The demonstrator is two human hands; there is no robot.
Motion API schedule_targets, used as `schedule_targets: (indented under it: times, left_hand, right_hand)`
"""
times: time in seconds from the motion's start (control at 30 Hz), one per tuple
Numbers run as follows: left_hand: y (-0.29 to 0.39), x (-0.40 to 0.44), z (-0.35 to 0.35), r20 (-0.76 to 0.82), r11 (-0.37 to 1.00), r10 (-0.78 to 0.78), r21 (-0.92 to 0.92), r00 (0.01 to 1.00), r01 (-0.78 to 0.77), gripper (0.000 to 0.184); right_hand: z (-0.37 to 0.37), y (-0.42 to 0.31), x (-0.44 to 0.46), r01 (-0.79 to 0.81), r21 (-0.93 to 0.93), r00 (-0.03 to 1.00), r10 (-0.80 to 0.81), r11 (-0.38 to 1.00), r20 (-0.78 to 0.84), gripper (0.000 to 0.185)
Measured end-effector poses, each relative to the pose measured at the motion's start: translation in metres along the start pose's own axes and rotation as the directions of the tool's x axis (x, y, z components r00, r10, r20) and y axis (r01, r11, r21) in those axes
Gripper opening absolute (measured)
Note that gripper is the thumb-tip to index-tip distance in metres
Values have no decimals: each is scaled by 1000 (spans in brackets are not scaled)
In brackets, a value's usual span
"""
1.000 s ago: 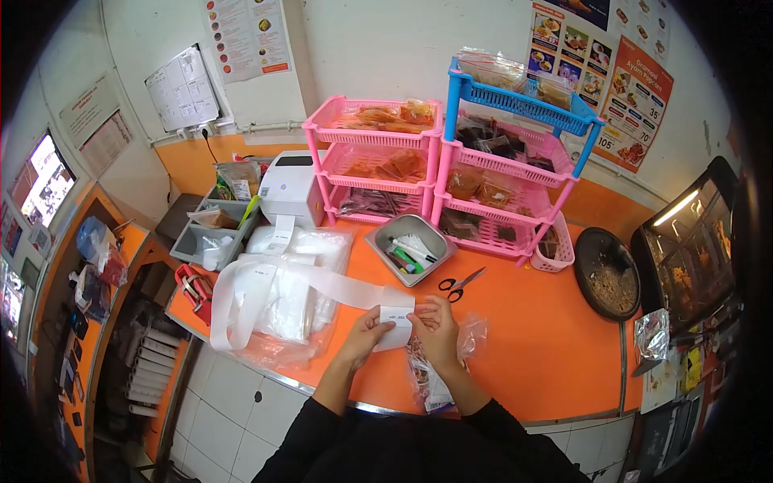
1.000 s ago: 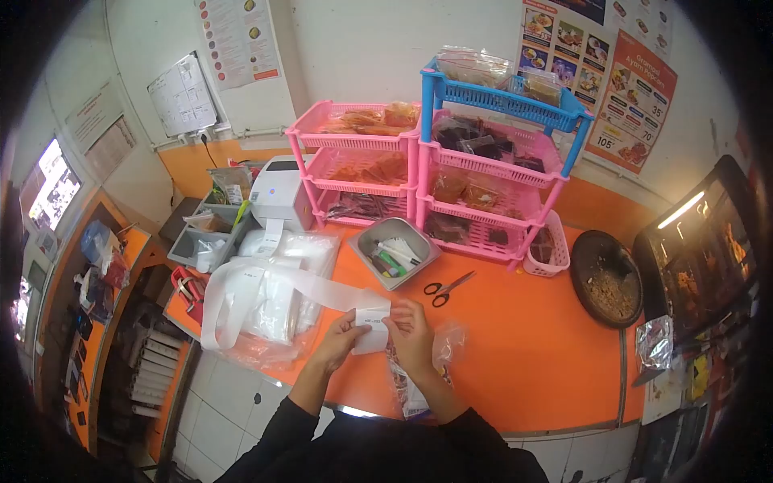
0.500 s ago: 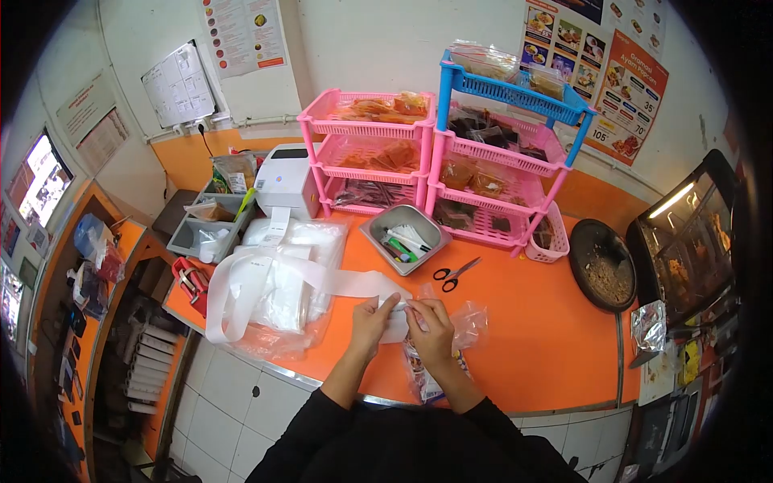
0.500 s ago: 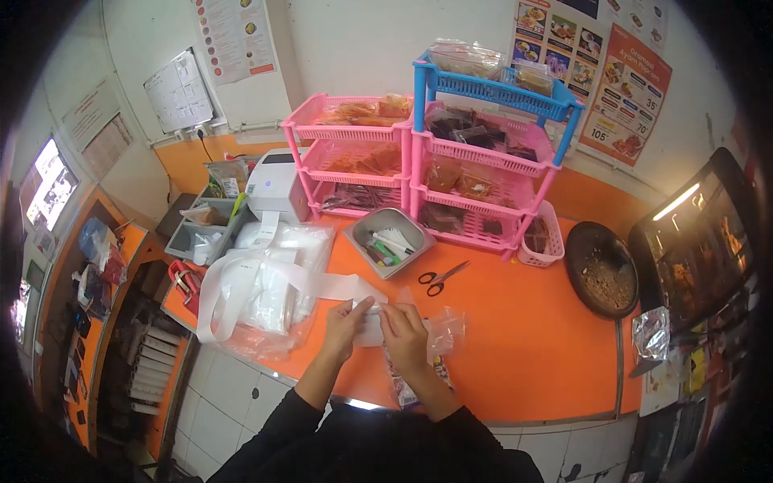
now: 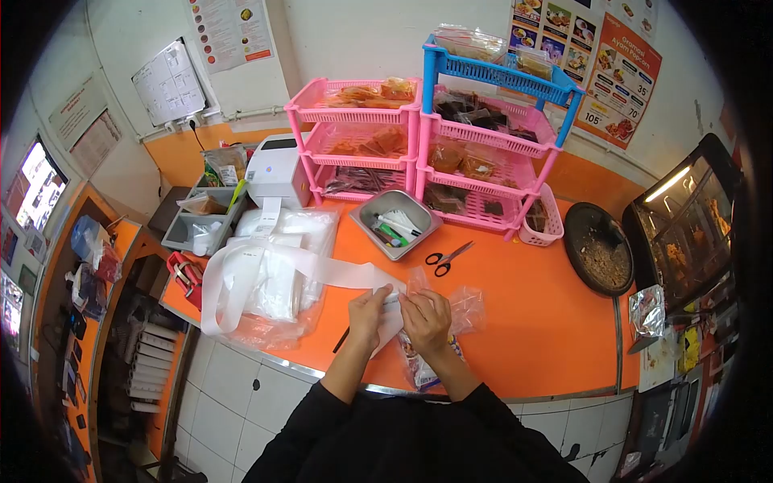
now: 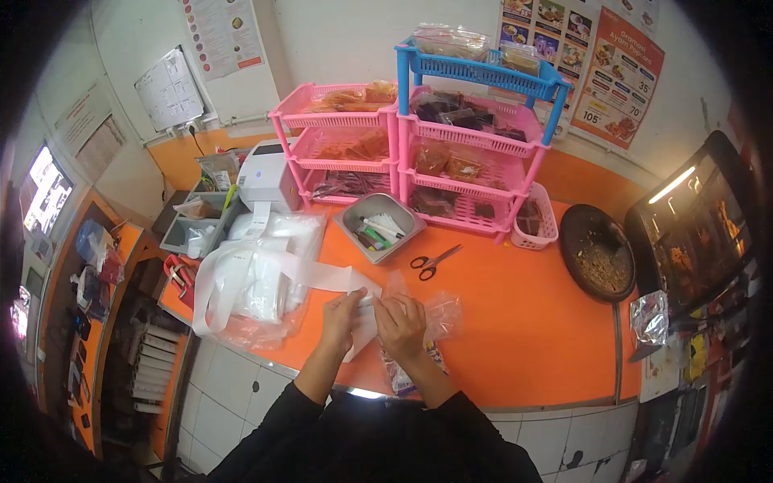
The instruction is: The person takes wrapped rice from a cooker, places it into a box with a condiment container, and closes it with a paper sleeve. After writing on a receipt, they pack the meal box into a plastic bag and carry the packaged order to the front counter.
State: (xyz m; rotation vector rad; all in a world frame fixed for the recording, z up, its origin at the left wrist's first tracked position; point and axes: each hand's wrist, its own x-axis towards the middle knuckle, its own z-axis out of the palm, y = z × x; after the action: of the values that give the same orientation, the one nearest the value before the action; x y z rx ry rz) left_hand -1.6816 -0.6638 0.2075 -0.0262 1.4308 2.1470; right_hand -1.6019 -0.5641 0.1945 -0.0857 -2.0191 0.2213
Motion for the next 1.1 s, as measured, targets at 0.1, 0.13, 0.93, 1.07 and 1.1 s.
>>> schedule_targets:
  times: [0.1,0.13,0.93,1.07,1.1]
  left_hand:
    - [1,-2,1,-12,999,-38,-6,999,38,16]
    - [1,-3,1,-18,999,-46,-1,999,46,16]
    - [-92,-100,-44,849,-181,128,528,513,-829,60]
    - [-87,-103,-48,818,-217,-21,558,575,-801,65]
    - [-88,-104,-49,802,-196,-42,578,595,-792,66]
  right_hand:
    - [-4,4,-3,30,8,999,-31,1000,25,17]
    - [-4,4,-3,38,14,999,-39,999,33,17]
    - [-100,-19,-98,-484,-121,813,497,867,303,50]
    - [-92,-10,-128,-831,144,550,754,538,358,46]
    - [-92,-9,-133,-850,168,524,766,499,372,45]
